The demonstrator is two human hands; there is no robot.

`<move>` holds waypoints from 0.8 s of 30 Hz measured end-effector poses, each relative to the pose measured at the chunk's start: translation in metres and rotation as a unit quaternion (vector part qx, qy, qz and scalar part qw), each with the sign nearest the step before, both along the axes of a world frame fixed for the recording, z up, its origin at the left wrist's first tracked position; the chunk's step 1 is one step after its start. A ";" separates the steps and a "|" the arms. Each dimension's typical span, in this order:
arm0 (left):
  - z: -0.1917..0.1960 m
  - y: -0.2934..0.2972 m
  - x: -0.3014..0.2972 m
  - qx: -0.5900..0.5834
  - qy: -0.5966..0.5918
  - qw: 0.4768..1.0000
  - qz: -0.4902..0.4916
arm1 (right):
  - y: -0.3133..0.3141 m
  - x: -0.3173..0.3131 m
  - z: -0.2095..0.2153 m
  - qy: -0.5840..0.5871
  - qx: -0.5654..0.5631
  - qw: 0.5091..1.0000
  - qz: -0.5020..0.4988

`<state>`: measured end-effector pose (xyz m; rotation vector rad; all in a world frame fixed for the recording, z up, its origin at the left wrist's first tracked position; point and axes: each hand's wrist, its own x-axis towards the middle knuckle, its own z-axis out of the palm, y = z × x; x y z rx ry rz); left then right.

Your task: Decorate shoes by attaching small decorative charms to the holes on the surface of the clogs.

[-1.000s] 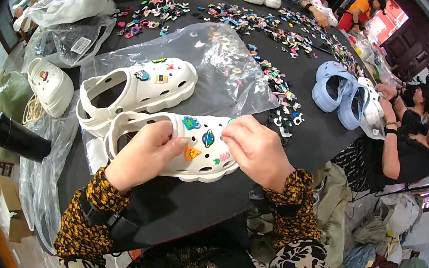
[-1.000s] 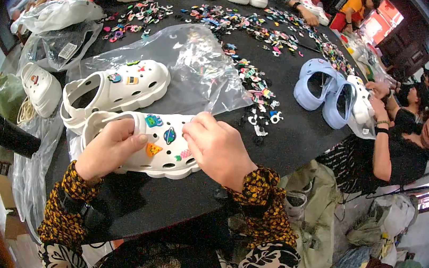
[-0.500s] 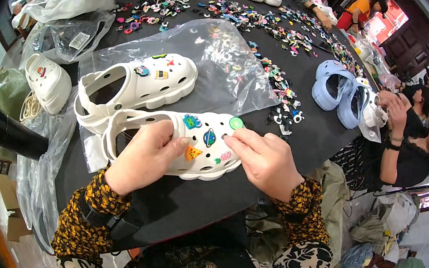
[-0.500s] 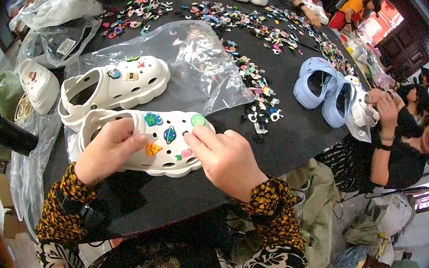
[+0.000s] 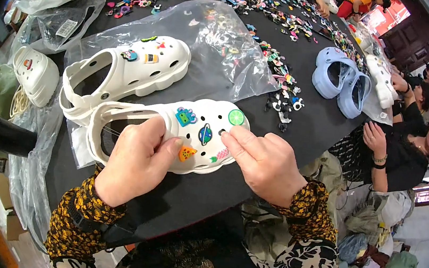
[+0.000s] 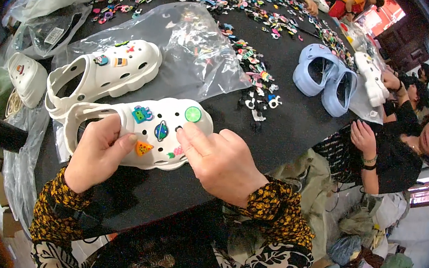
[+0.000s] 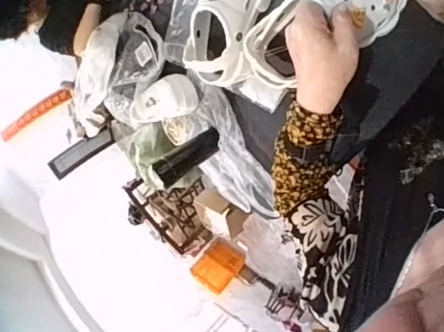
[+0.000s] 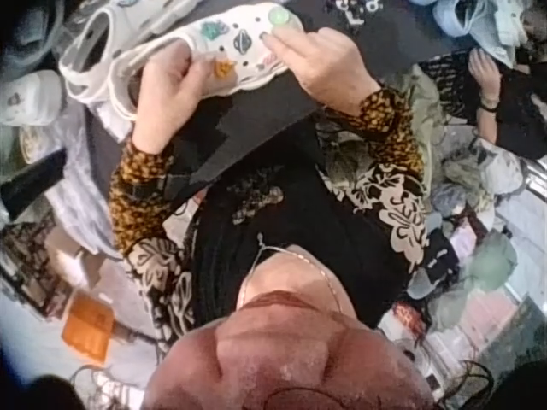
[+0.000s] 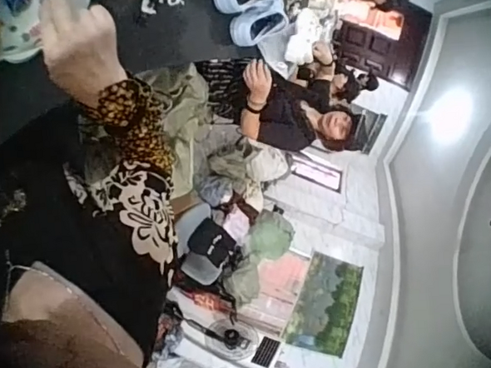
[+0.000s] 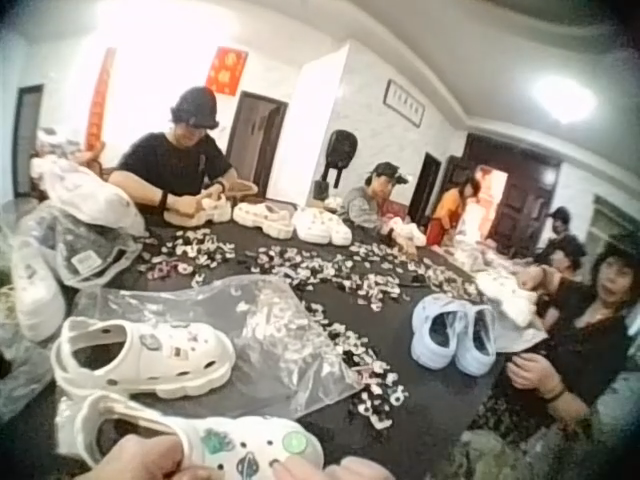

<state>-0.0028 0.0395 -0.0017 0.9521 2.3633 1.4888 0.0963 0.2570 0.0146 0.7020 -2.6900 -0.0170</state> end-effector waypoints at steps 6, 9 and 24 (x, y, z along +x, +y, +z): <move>-0.008 -0.002 0.003 0.040 -0.060 0.997 -0.014 | 0.009 -0.002 -0.017 0.013 -0.147 0.989 0.021; 0.003 0.002 0.009 0.079 -0.163 0.983 -0.035 | 0.010 0.001 -0.019 -0.009 -0.291 0.957 0.014; 0.017 -0.001 0.004 0.080 -0.362 0.926 -0.074 | -0.015 0.009 -0.014 -0.005 -0.317 0.946 -0.065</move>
